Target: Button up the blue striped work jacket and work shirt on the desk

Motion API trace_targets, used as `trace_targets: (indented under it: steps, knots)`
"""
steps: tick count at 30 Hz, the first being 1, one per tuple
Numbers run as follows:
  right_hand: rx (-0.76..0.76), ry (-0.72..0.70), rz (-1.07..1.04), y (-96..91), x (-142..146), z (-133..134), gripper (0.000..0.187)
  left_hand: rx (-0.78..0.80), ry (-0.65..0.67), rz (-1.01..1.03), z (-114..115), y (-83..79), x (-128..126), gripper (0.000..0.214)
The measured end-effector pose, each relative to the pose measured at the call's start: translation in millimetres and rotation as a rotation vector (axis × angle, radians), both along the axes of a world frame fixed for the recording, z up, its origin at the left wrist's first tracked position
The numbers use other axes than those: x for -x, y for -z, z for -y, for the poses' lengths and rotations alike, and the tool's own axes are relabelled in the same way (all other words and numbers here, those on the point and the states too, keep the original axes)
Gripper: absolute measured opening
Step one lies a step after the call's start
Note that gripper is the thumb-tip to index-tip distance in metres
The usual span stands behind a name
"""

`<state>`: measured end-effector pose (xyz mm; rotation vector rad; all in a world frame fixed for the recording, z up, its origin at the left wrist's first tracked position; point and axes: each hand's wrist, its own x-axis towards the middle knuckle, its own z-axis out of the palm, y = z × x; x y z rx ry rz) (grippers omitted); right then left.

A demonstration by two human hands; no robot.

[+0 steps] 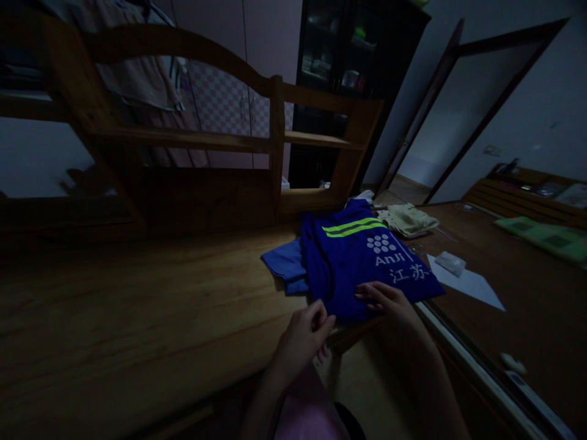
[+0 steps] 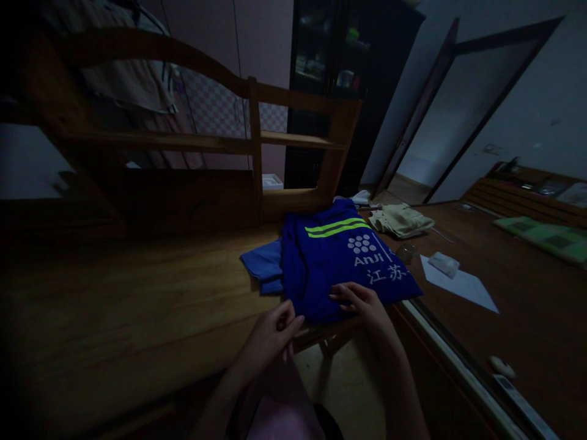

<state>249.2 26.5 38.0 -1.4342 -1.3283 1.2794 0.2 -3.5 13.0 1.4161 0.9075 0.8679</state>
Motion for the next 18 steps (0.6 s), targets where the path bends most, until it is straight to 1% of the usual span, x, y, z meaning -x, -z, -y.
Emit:
trace_targets:
  steps: [3, 6, 8, 9, 11, 12, 14, 15, 16, 17, 18]
  knots:
    - [-0.033, 0.032, -0.003, 4.4, 5, 1, 0.034, -0.017, -0.007, 0.006, 1, -0.2, 0, 0.031]
    - [-0.154, 0.181, 0.01, 8.3, 16, 2, 0.037, -0.037, -0.014, -0.002, 3, 0.3, 1, 0.031]
    - [-0.247, 0.253, 0.061, 0.5, 27, 6, 0.039, -0.036, -0.01, -0.006, 4, -0.2, 1, 0.032]
    - [-0.298, 0.262, 0.107, -8.6, 34, 9, 0.038, -0.032, -0.007, -0.009, 4, -0.9, 1, 0.032]
    - [-0.447, 0.247, 0.247, -37.3, 50, 20, 0.035, -0.031, -0.006, -0.017, 6, -2.5, 1, 0.032]
    - [-0.568, 0.243, 0.349, -55.6, 59, 28, 0.032, -0.033, -0.007, -0.02, 7, -3.2, 1, 0.032]
    - [-0.88, 0.236, 0.578, -94.3, 75, 49, 0.03, -0.038, -0.014, -0.023, 8, -4.0, 0, 0.032]
    - [-1.006, 0.227, 0.644, -112.1, 83, 62, 0.035, -0.039, -0.019, -0.025, 8, -4.0, -1, 0.032]
    - [-1.091, 0.22, 0.674, -127.1, 89, 75, 0.043, -0.038, -0.023, -0.027, 8, -3.8, -2, 0.032]
    - [-1.117, 0.208, 0.673, -138.5, 93, 90, 0.05, -0.037, -0.024, -0.031, 9, -3.5, -2, 0.032]
    - [-1.09, 0.186, 0.656, -145.9, 94, 105, 0.053, -0.041, -0.026, -0.032, 9, -3.1, -3, 0.032]
